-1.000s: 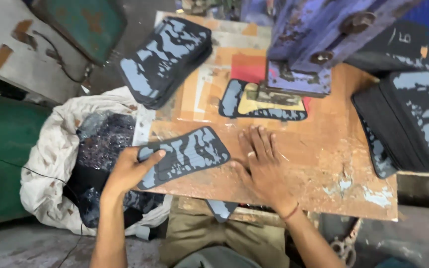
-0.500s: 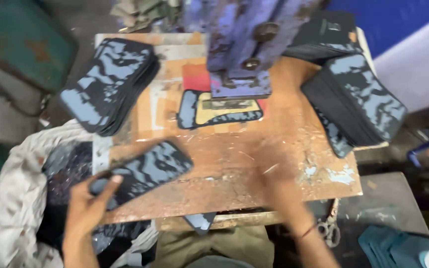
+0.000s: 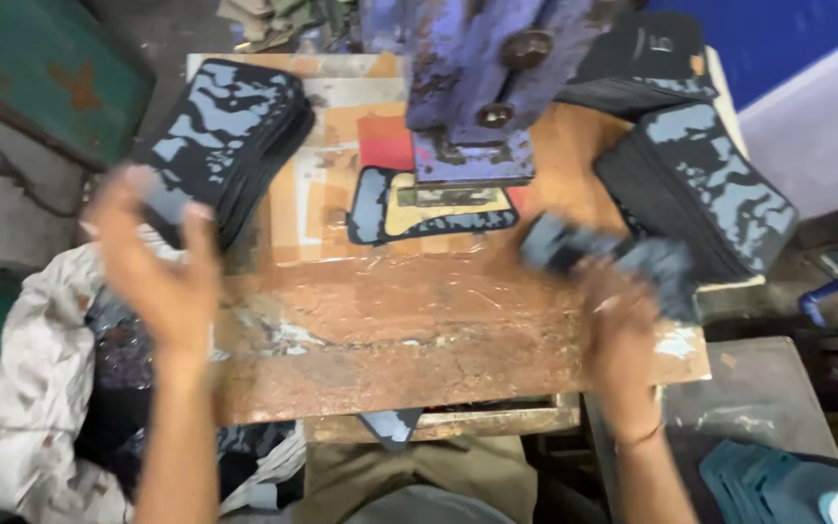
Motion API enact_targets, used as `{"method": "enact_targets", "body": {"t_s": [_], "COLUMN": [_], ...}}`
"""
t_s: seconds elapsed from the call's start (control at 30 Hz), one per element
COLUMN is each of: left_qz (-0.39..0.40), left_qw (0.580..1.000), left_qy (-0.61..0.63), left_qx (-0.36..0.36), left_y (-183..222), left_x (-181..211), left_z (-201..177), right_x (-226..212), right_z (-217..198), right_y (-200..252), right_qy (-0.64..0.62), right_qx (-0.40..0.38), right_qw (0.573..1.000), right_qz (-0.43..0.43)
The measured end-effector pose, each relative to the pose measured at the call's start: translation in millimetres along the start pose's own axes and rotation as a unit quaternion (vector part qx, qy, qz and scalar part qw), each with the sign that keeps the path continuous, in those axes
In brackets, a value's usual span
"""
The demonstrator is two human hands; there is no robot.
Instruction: Applying patterns to small fabric components using a manual press machine.
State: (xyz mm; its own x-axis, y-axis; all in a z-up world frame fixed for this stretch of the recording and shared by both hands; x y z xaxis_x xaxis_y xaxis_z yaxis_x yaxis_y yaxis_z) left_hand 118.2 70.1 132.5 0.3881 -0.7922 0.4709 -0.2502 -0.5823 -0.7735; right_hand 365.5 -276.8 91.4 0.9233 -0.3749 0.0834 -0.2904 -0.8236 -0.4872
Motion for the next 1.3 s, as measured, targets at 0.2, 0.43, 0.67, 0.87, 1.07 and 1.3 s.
{"method": "enact_targets", "body": {"t_s": [0.2, 0.43, 0.67, 0.87, 1.07, 1.3], "left_qz": [-0.324, -0.276, -0.079, -0.421, -0.482, -0.458], "left_qw": [0.852, 0.872, 0.955, 0.775, 0.719, 0.731], "left_qy": [0.12, 0.07, 0.055, 0.131, 0.145, 0.149], "left_qx": [-0.393, -0.398, -0.281, -0.453, -0.479, -0.483], "left_y": [85, 54, 74, 127, 140, 159], "left_x": [-19, 6, 34, -98, -67, -106], "left_z": [107, 176, 148, 1, 7, -3], "right_x": [-53, 36, 19, 39, 11, -136], "right_z": [10, 15, 4, 8, 26, 40], "right_y": [9, 30, 24, 33, 53, 15], "right_qy": [-0.107, -0.088, -0.085, -0.148, -0.056, -0.254], "right_qx": [0.01, 0.02, 0.101, 0.049, 0.072, -0.055], "right_qw": [0.994, 0.988, 0.984, 0.98, 0.99, 0.965], "right_qz": [-0.004, 0.129, 0.116, 0.127, 0.111, -0.048]}}
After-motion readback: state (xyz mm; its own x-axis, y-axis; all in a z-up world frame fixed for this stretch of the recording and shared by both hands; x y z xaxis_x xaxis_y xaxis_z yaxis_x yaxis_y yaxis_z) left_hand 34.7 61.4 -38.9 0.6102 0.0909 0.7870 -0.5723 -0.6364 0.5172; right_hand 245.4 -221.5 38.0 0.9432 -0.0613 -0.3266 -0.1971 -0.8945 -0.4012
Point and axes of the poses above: each hand's wrist, its own y-axis away from the middle knuckle, its own z-axis out of the palm, x = y × z, the point moved 8 cm from there along -y, towards the middle knuckle, and after that the axes turned 12 degrees about -z, right-handed, at the moved point
